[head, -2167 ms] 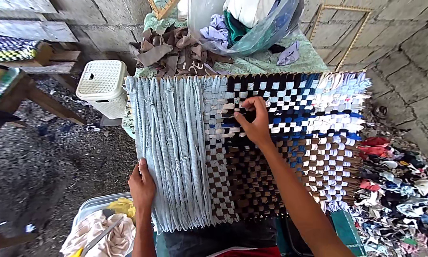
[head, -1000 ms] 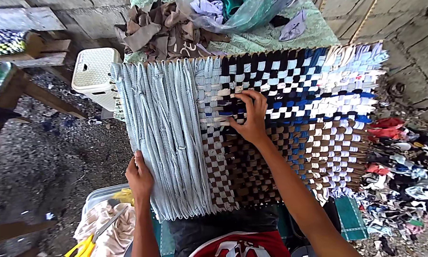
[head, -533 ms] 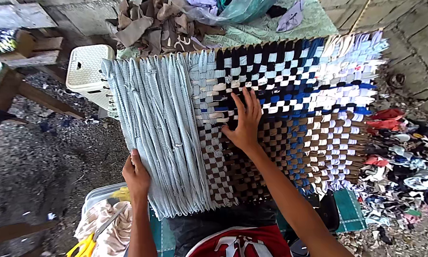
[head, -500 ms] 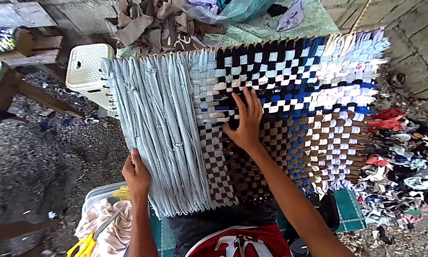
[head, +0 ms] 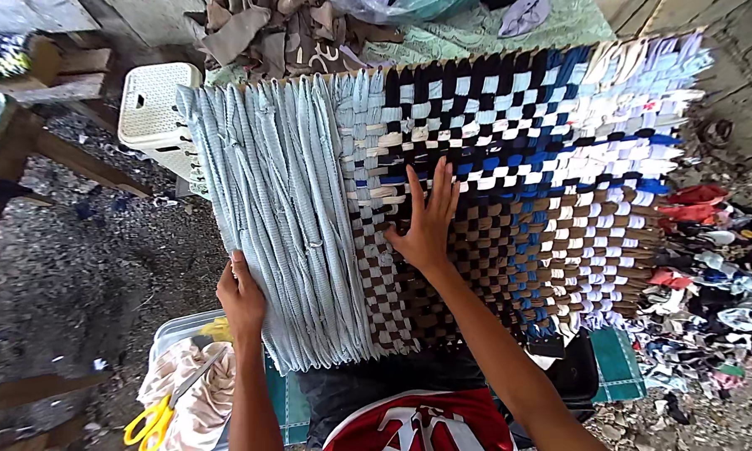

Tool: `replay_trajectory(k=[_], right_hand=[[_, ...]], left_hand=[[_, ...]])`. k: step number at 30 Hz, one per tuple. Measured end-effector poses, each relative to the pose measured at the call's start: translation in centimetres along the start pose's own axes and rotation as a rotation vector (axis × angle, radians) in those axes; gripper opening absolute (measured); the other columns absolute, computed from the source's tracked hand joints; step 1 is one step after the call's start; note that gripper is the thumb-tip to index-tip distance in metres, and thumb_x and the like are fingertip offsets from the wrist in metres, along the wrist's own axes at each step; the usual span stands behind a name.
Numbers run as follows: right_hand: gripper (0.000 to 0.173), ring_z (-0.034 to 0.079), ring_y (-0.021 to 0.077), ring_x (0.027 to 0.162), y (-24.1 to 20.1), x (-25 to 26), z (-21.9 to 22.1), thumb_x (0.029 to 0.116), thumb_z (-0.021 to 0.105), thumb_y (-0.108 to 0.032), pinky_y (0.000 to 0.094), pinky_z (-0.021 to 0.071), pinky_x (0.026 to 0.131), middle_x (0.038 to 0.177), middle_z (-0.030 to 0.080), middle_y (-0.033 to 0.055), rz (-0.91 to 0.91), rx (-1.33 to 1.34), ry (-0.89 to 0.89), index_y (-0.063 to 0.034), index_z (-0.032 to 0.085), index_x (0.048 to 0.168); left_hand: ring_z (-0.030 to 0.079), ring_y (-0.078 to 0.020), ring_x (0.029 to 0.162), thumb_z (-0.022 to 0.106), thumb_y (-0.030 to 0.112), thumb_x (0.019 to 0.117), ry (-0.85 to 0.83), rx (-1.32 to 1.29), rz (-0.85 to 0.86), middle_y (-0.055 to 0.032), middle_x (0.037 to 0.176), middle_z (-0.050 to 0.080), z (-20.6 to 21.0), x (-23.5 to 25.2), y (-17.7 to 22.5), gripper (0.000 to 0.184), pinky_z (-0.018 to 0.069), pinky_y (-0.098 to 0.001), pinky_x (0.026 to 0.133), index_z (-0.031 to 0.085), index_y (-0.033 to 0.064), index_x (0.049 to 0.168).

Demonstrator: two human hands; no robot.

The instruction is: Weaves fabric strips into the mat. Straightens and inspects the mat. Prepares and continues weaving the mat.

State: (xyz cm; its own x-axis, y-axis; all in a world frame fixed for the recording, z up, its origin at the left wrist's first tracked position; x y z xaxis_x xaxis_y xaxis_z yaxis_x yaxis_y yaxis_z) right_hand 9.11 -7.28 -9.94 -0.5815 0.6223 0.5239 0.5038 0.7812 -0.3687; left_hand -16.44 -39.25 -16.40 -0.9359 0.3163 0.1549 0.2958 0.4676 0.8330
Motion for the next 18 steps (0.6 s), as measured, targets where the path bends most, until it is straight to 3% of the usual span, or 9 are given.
replay_trajectory(k=[2, 5, 9, 14, 18], right_hand=[[0.108, -0.003, 0.0358, 0.159, 0.8, 0.0, -0.2, 0.0751, 0.080, -0.044, 0.0662, 0.0028, 0.125, 0.173, 0.001, 0.0175, -0.022, 0.032, -0.028, -0.0235, 0.024, 0.165], [0.099, -0.001, 0.0315, 0.160, 2.1, 0.1, 0.0, 0.0807, 0.074, -0.050, 0.0614, 0.0012, 0.128, 0.173, 0.005, 0.0139, -0.076, 0.077, -0.052, -0.0236, 0.027, 0.164], [0.094, 0.001, 0.0282, 0.160, 2.9, -0.8, -0.7, 0.0896, 0.067, -0.055, 0.0566, 0.0040, 0.130, 0.173, 0.005, 0.0125, -0.132, 0.111, -0.109, -0.0165, 0.026, 0.164], [0.121, -0.001, 0.0325, 0.160, 1.9, -2.5, -0.8, 0.0679, 0.076, -0.074, 0.0634, -0.0002, 0.127, 0.172, 0.006, 0.0169, -0.057, 0.080, -0.069, -0.0183, 0.028, 0.164], [0.119, -0.006, 0.0337, 0.160, 0.9, -2.9, 0.4, 0.0693, 0.081, -0.057, 0.0679, -0.0015, 0.125, 0.173, -0.001, 0.0178, 0.007, 0.007, -0.054, -0.0216, 0.021, 0.166]], left_hand=[[0.064, -0.0108, 0.067, 0.032, 0.057, 0.1090, 0.004, 0.004, -0.006, -0.0026, 0.073, 0.062, 0.0, 0.0, 0.1, 0.061, 0.0560, -0.0367, 0.066, 0.068, 0.0086, 0.099], [0.063, -0.0110, 0.065, 0.032, 0.058, 0.1086, 0.010, -0.001, -0.011, -0.0022, 0.071, 0.060, 0.0, -0.1, -0.1, 0.061, 0.0554, -0.0369, 0.064, 0.067, 0.0094, 0.097], [0.064, -0.0122, 0.067, 0.033, 0.058, 0.1083, 0.012, -0.011, -0.012, -0.0042, 0.073, 0.062, 0.1, -0.1, -0.1, 0.061, 0.0562, -0.0377, 0.066, 0.068, 0.0085, 0.101], [0.064, -0.0113, 0.067, 0.031, 0.058, 0.1084, 0.009, -0.011, -0.012, -0.0034, 0.074, 0.062, 0.3, -0.2, 0.2, 0.061, 0.0562, -0.0367, 0.066, 0.068, 0.0092, 0.102], [0.064, -0.0113, 0.066, 0.031, 0.058, 0.1085, 0.005, -0.007, -0.007, -0.0034, 0.073, 0.061, 0.0, -0.2, 0.1, 0.061, 0.0562, -0.0371, 0.066, 0.067, 0.0087, 0.100]])
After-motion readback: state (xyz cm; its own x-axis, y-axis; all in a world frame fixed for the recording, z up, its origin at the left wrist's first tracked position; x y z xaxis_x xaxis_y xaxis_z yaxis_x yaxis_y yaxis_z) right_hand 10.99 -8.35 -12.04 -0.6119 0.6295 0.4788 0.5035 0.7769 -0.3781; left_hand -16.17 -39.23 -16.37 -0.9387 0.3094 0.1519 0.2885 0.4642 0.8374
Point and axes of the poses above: each hand's wrist, its own x-axis towards the middle knuckle, its own z-axis out of the palm, y = z × x, the point moved 10 cm from there along x, towards the middle knuckle
